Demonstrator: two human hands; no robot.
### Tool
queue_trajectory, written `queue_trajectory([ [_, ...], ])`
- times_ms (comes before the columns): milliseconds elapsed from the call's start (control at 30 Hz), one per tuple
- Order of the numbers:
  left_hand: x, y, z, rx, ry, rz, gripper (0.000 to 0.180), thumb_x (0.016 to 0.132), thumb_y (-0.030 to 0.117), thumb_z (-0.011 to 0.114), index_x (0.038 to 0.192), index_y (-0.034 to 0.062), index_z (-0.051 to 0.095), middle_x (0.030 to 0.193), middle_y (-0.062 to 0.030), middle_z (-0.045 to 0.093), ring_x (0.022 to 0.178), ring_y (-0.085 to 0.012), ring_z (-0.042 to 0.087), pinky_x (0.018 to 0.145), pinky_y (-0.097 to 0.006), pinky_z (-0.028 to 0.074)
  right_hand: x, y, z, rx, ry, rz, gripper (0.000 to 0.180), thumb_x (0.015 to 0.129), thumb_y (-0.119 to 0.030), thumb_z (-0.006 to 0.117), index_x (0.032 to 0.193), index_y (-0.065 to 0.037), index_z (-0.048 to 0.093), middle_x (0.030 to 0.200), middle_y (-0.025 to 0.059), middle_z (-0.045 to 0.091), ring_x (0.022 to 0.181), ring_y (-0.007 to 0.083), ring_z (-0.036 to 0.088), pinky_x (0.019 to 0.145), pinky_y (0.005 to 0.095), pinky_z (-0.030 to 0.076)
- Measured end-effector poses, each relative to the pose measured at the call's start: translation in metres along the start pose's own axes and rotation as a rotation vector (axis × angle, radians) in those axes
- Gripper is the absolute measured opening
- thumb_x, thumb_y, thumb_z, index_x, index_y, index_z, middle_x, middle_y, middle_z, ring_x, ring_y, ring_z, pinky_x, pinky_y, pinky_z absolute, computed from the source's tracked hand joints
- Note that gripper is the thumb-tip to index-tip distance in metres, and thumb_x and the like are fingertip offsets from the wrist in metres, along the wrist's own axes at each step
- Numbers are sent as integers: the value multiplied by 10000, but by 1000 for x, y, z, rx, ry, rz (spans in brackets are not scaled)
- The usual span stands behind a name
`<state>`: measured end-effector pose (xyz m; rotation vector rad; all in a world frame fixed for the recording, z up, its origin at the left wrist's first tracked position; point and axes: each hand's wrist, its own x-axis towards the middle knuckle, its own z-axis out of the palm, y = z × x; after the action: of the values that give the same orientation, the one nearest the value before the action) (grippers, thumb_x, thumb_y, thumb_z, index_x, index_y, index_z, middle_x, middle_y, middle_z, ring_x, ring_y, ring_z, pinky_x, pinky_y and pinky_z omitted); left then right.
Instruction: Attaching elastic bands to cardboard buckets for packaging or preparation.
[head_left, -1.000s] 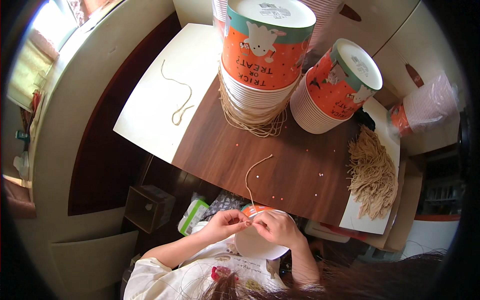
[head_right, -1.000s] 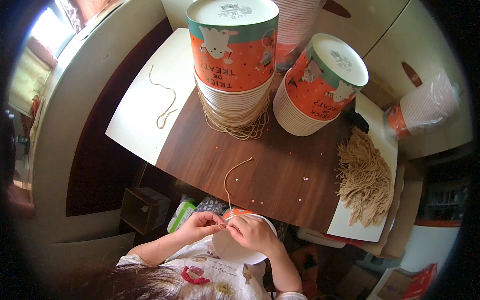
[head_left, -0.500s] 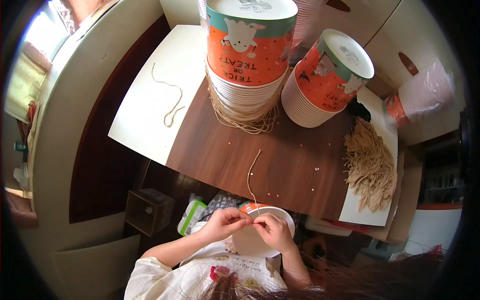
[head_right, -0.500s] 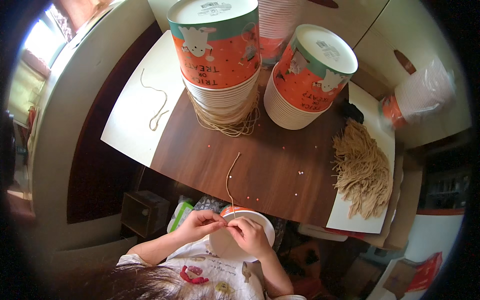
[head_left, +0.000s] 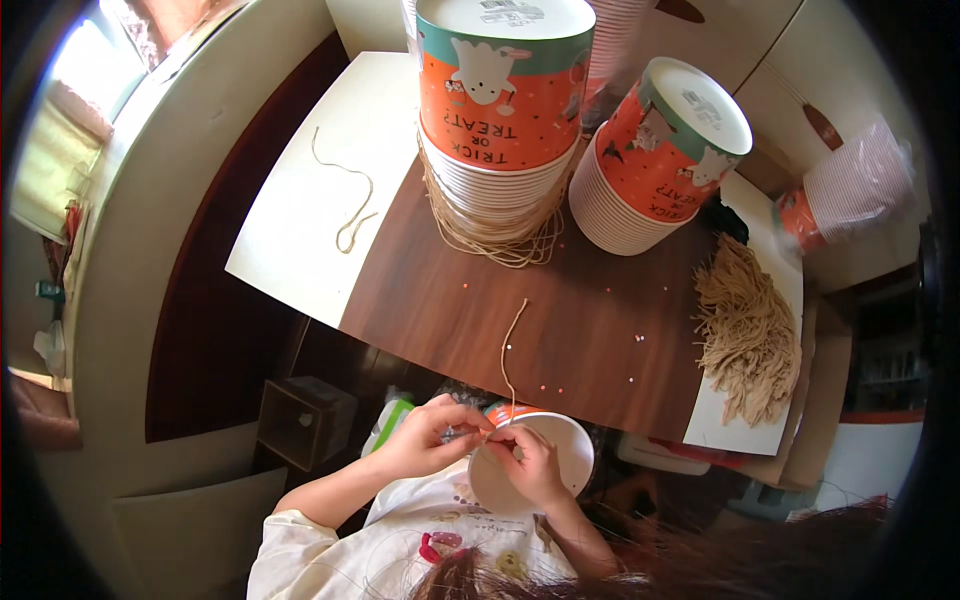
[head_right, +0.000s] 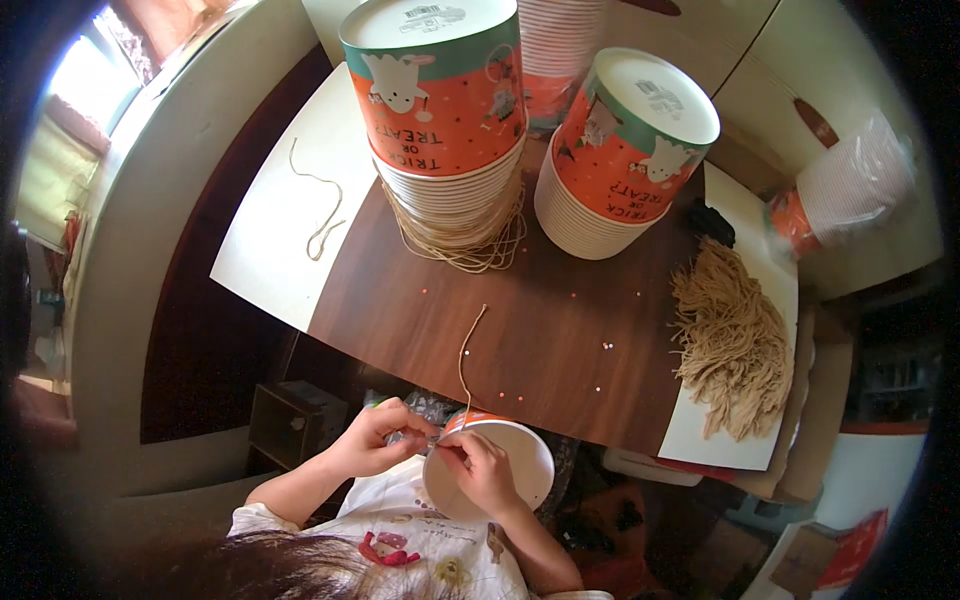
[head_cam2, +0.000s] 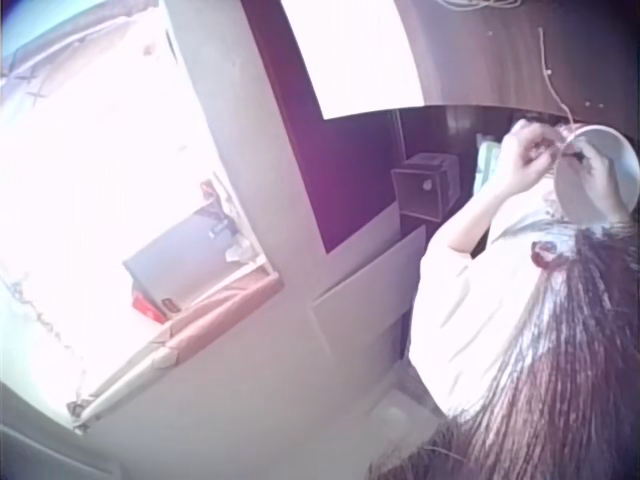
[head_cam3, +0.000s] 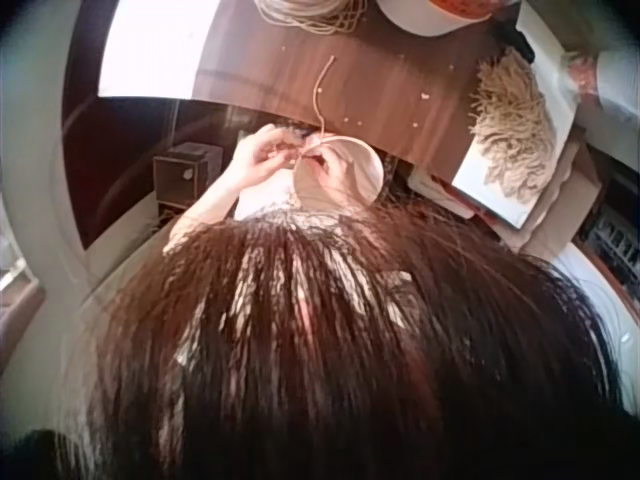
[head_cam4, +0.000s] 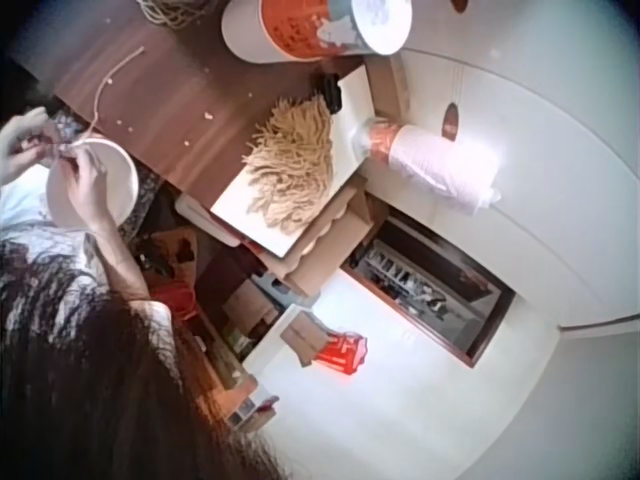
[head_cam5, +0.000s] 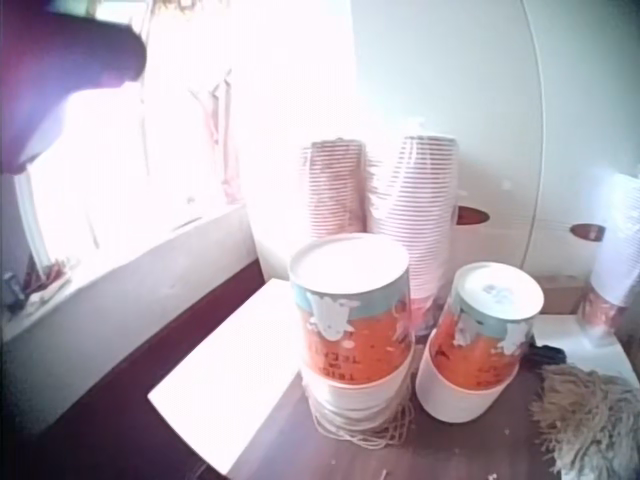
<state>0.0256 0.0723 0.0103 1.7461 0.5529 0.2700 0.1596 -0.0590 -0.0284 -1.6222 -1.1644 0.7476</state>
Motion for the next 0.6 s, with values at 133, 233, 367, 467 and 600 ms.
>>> queue_trajectory([
  [133,-1,-7,-4,-62,-77,164,195,766,76,650,958,50,627,831,-42,626,762,-138,536,701,-275,447,0,-1,0,13,8,0,121,754,-49,664,843,-43,583,779,78,622,663,221,625,539,298,489],
  [233,-4,-2,2,-592,-85,-142,208,782,58,641,983,17,603,803,-29,618,792,-89,549,738,-250,452,-1,1,0,23,7,-14,112,757,-48,661,839,-43,584,776,76,625,663,220,625,539,300,486],
  [367,-4,-10,5,-325,-19,-192,171,784,70,634,934,0,593,768,-43,618,736,-90,585,677,-234,473,-2,2,-1,41,6,17,103,756,-45,657,829,-43,585,779,77,627,678,227,627,561,306,489],
  [467,0,1,-2,43,-36,-178,146,756,98,654,861,12,600,722,-68,626,694,-138,613,637,-254,482,-2,2,-2,26,13,-11,97,754,-41,655,822,-44,585,785,78,628,696,235,627,586,310,490],
  [600,0,-1,-2,77,-26,-66,141,726,120,669,809,25,607,689,-89,626,664,-184,620,606,-281,485,-2,0,-3,15,16,-6,100,752,-44,656,822,-47,585,784,77,627,708,242,626,604,312,490],
])
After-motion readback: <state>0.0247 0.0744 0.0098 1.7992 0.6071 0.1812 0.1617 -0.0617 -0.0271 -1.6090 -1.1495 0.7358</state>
